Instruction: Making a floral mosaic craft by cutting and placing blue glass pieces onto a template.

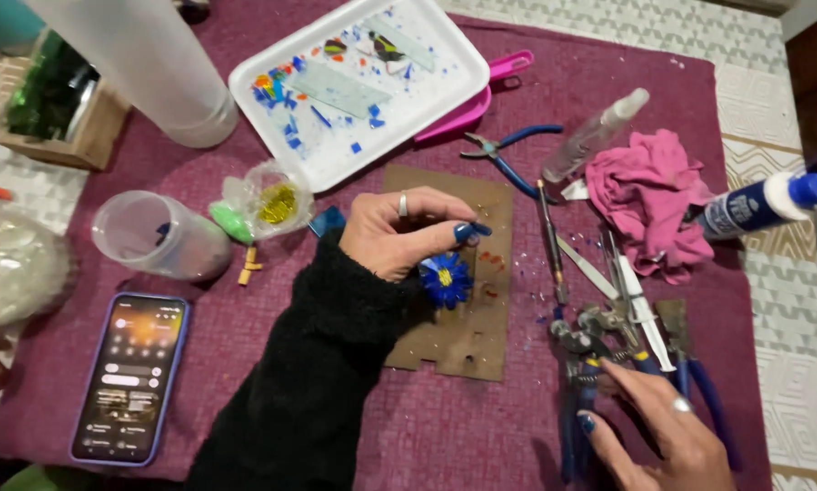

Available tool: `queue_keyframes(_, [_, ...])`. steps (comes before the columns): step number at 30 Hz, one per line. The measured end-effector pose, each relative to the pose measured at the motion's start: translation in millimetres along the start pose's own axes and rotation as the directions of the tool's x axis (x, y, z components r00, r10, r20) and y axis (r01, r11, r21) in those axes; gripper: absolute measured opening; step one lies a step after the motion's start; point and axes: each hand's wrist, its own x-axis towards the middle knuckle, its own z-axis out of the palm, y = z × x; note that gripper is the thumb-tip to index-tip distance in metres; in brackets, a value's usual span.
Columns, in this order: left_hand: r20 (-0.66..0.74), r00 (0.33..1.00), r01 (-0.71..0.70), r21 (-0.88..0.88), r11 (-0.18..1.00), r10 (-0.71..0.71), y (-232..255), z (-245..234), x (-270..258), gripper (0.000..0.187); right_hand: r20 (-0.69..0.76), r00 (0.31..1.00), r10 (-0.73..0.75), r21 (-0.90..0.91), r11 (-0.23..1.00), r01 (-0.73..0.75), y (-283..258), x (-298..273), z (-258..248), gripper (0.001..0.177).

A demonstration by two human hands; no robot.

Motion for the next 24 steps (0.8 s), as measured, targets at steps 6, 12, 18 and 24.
queue_keyframes(6, [0.159,0.965,-0.254,0.347,0.903,0.21,-18.0,-24.1,8.6,0.019,0.203,0.969,-0.141,0.188,0.977,0.103,-49.6,86.0,1.8,0.041])
queue_keyframes(12, [0.185,0.953,-0.303,0.639,0.707,0.242,-22.1,-14.1,8.2,0.018,0.176,0.935,-0.309,0.337,0.911,0.238,-86.4,154.6,41.4,0.035])
queue_keyframes(18, [0.006,0.979,-0.139,0.747,0.65,0.202,-14.8,-9.1,8.1,0.027,0.185,0.949,-0.256,0.356,0.917,0.178,-90.9,178.6,64.4,0.036])
queue_keyframes(24, [-0.112,0.982,-0.053,0.603,0.796,0.15,-17.7,-7.3,15.9,0.039,0.189,0.958,-0.217,0.395,0.91,0.128,-76.5,183.2,81.4,0.033])
